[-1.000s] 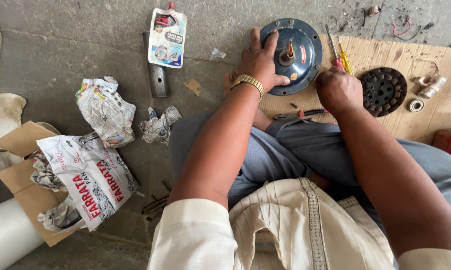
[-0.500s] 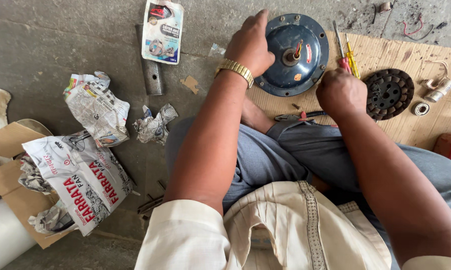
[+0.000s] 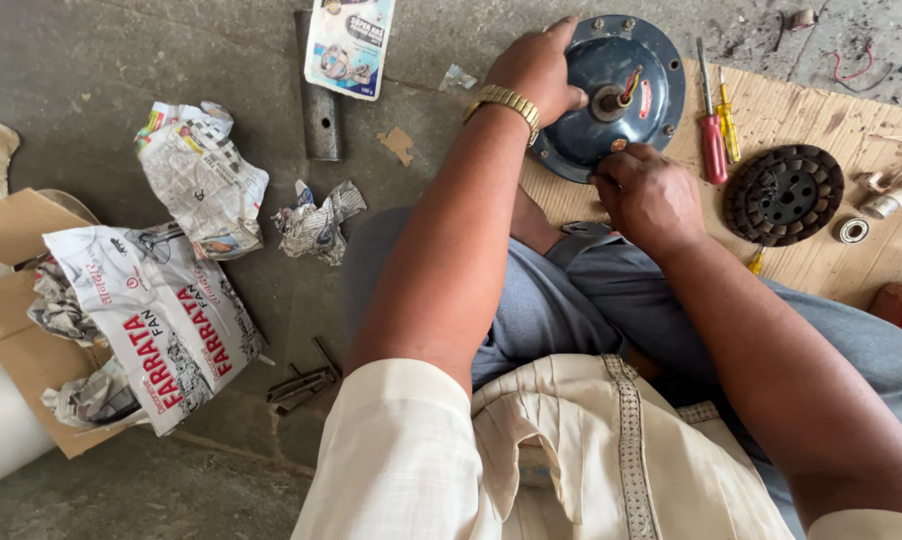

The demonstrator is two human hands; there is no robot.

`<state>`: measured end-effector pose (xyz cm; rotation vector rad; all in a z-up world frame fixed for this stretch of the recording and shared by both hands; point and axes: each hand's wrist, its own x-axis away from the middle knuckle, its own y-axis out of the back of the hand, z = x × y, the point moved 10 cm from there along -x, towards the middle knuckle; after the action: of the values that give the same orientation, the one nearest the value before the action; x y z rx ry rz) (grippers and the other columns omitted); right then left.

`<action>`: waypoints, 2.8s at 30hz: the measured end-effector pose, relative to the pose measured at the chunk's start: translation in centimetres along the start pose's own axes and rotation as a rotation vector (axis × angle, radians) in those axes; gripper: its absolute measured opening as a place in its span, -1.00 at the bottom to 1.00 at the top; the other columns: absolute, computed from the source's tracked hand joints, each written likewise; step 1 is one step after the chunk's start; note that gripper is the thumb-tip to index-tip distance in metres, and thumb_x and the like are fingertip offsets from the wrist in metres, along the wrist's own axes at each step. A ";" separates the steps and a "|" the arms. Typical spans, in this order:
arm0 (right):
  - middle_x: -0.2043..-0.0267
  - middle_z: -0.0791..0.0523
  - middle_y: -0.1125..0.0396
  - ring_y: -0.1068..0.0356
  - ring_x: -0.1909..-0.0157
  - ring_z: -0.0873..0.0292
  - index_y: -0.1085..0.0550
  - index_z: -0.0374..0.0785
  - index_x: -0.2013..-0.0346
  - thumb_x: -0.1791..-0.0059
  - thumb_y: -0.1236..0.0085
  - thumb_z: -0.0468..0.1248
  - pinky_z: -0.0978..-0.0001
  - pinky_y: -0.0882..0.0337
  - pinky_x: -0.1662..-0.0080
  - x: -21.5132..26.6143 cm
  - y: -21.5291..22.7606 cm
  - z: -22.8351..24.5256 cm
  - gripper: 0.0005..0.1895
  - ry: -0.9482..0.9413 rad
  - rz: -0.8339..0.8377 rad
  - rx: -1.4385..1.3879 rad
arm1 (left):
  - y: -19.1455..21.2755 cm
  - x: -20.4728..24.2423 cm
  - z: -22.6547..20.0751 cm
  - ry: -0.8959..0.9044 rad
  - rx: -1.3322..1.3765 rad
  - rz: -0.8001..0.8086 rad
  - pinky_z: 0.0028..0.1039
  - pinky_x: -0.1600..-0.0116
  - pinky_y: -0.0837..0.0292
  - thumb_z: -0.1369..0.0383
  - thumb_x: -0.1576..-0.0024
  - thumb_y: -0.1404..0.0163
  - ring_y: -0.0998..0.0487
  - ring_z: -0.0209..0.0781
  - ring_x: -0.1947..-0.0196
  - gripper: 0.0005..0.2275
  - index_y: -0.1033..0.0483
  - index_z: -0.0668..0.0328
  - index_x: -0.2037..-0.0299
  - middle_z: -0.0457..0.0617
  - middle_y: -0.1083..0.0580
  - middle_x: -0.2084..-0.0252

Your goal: The person sits on the floor and assembles an electric motor. They use a hammer to secure a metal tube into the motor housing, then fit the stator and rotor components together. The person uses a screwdriver to tighten screws on the motor casing and a brush to clean the internal parts.

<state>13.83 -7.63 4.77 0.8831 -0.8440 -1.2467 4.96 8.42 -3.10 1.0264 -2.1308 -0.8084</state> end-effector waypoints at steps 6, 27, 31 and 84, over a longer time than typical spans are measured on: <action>0.14 -0.02 -0.43 -0.49 0.20 0.01 -0.55 -0.29 0.15 -0.03 -0.31 -0.31 0.24 -0.49 0.12 0.1 1.7 -1.3 -0.85 -0.095 -0.084 -0.286 | -0.2 0.1 0.1 0.037 0.022 0.019 -0.18 -0.18 -0.45 0.20 0.16 -0.41 -0.53 0.14 -0.11 -0.23 -0.30 0.12 -0.27 0.20 -0.52 -0.06; 0.14 -0.02 -0.50 -0.53 0.10 -0.01 -0.61 -0.26 0.13 -0.05 -0.29 -0.37 0.22 -0.51 0.03 0.6 -0.2 -1.2 -0.89 -0.014 0.035 -0.223 | 0.3 0.3 0.1 0.076 0.035 -0.026 -0.20 -0.09 -0.53 0.18 0.16 -0.40 -0.58 0.05 -0.05 -0.37 -0.40 0.07 -0.12 0.07 -0.56 -0.01; 0.15 -0.03 -0.49 -0.53 0.11 -0.03 -0.61 -0.27 0.14 -0.05 -0.30 -0.38 0.20 -0.51 0.03 0.6 -0.1 -0.9 -0.90 -0.014 0.015 -0.209 | 0.4 0.4 0.1 0.078 0.029 -0.019 -0.21 -0.08 -0.53 0.18 0.17 -0.40 -0.58 0.05 -0.05 -0.37 -0.41 0.08 -0.12 0.09 -0.55 -0.02; 0.22 0.02 -0.47 -0.51 0.18 -0.04 -0.56 -0.19 0.24 -0.14 -0.21 -0.20 0.11 -0.50 0.19 2.3 -0.7 -2.1 -0.86 -0.056 -0.051 0.338 | 2.1 3.5 0.3 0.172 -0.048 0.129 -0.21 -0.05 -0.56 0.20 0.07 -0.34 -0.62 0.05 0.01 -0.52 -0.51 0.23 -0.01 0.14 -0.57 0.07</action>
<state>15.71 -9.79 3.38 1.1493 -1.1036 -1.1959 2.09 6.65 -0.81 0.8908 -1.9992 -0.6805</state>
